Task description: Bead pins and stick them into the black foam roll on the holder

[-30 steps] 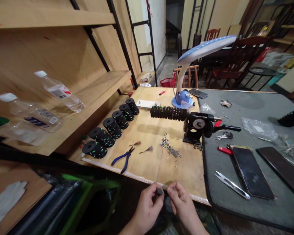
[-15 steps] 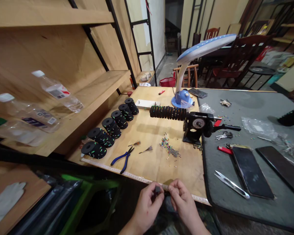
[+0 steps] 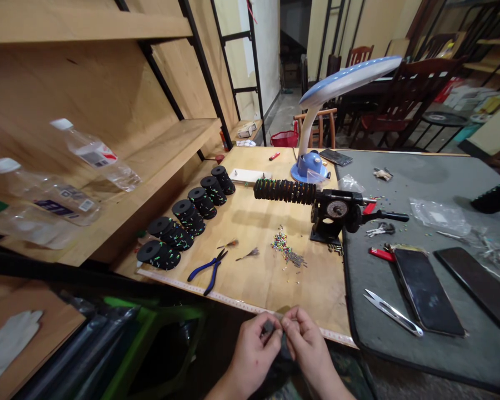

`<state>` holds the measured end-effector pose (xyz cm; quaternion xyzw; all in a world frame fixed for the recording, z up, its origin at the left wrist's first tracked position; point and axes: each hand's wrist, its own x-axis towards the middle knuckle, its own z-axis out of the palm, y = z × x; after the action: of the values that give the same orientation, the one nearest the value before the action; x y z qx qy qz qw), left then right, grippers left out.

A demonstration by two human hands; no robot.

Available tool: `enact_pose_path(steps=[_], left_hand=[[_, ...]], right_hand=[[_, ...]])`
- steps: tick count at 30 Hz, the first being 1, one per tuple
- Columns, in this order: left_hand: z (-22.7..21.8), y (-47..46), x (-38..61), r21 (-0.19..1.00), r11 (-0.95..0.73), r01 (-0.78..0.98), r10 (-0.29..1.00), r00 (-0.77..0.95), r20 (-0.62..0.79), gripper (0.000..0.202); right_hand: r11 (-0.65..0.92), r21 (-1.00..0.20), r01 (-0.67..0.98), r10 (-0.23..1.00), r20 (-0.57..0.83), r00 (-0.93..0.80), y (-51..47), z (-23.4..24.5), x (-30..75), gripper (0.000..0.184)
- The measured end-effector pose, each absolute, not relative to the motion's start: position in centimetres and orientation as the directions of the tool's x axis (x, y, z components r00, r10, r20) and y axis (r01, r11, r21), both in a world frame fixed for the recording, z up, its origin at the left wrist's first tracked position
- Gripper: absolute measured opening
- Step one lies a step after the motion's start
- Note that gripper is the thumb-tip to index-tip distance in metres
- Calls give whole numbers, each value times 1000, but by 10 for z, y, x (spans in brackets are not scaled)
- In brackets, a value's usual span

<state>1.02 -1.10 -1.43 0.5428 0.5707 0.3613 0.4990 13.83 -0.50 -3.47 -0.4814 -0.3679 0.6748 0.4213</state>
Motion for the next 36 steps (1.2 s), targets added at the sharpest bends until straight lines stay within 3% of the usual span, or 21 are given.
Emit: enact_pose_path(steps=[4,9,13,18,23,29,36], left_hand=[[-6,-8,7,956,112,272,986,93,-142,13],[12,3,-4,945,55,321,993,81,-85,20],[14,7,-4,959,112,261,991,42,-127,25],[6,11,8,934,322,-152,943,-40,-331,35],[4,25,5,822,344,-453,893,-113,-436,39],[-2,28,-20,856,346,-384,891,-152,-428,40],[-6,4,-8,873,434,-222,900,79,-428,36]], right_hand=[[-356,-922,-152,918,-315,-241,-3,-34,145,40],[-283,-955,89,885,-296,-360,0,-23,153,22],[-173,-968,180,923,-223,-313,1,-16,151,17],[-126,-980,152,953,-163,-257,0,-16,147,15],[-121,-986,117,968,-144,-205,-2,-18,153,13],[-309,-940,-143,933,-271,-237,-4,-30,156,23],[-307,-928,-209,936,-255,-243,-1,-28,160,41]])
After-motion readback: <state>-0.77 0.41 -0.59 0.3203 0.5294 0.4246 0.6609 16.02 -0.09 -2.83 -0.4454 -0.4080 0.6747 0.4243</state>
